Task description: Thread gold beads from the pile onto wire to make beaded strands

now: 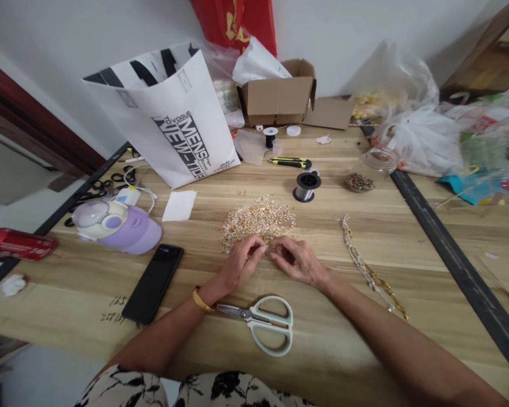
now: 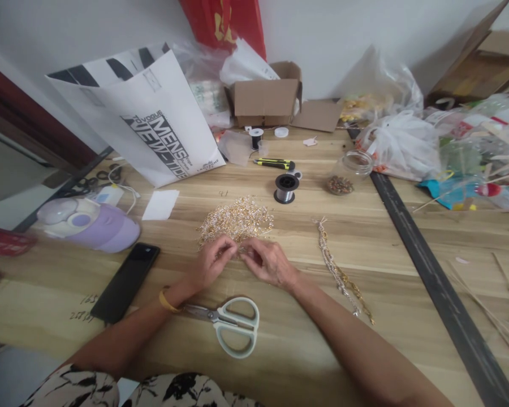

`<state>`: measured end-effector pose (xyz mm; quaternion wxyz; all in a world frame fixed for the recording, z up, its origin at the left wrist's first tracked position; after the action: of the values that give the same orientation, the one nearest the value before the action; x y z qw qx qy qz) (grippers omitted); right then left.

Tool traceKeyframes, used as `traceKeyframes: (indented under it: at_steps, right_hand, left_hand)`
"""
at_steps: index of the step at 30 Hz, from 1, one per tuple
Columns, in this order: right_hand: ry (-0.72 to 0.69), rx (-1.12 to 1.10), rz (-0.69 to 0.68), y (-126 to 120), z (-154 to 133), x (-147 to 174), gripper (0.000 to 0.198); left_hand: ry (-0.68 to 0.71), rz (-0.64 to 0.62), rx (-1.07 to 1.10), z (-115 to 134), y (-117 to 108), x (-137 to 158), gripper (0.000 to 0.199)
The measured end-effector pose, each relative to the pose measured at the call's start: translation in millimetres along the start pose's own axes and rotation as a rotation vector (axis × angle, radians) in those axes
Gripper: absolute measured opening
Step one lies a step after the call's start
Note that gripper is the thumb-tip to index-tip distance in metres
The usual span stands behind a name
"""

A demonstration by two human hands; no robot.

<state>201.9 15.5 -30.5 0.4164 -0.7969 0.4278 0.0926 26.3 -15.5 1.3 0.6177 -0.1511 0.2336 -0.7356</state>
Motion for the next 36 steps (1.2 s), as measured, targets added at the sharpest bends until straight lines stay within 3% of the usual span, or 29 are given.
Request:
traceKeyframes:
  at_steps: [7,23,29,36]
  right_hand:
    - [-0.053,0.004,-0.028,-0.1,-0.5,-1.8,0.010]
    - [-0.088,0.041,-0.083,-1.8,-0.2,-2.1,0.009]
    - [-0.093,0.084,-0.050,-3.5,-1.9,-2.9,0.004]
    - [-0.088,0.081,0.004,-2.5,-0.4,-1.6,0.010]
  left_hand:
    - [0.021,-0.015,-0.080,-2.8,3.2,1.6,0.014]
    - [-0.010,-0.035,0.019,-3.4,3.2,-0.5,0.015]
    - [-0.045,-0.009,0.144,-5.0,0.7,-1.5,0.016]
    - [-0.048,-0.009,0.141,-4.0,1.2,-2.0,0.016]
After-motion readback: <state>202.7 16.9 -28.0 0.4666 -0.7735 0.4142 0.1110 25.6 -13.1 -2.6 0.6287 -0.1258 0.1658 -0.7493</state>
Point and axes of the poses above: each hand's wrist, its own x-axis away from the middle knuckle, its own y-axis out of the palm, z = x × y, the point moved 1 cm from there along -x, towards the middle knuckle, and after that the axes turned 6 degrees about -y, right-handed, at the moved point
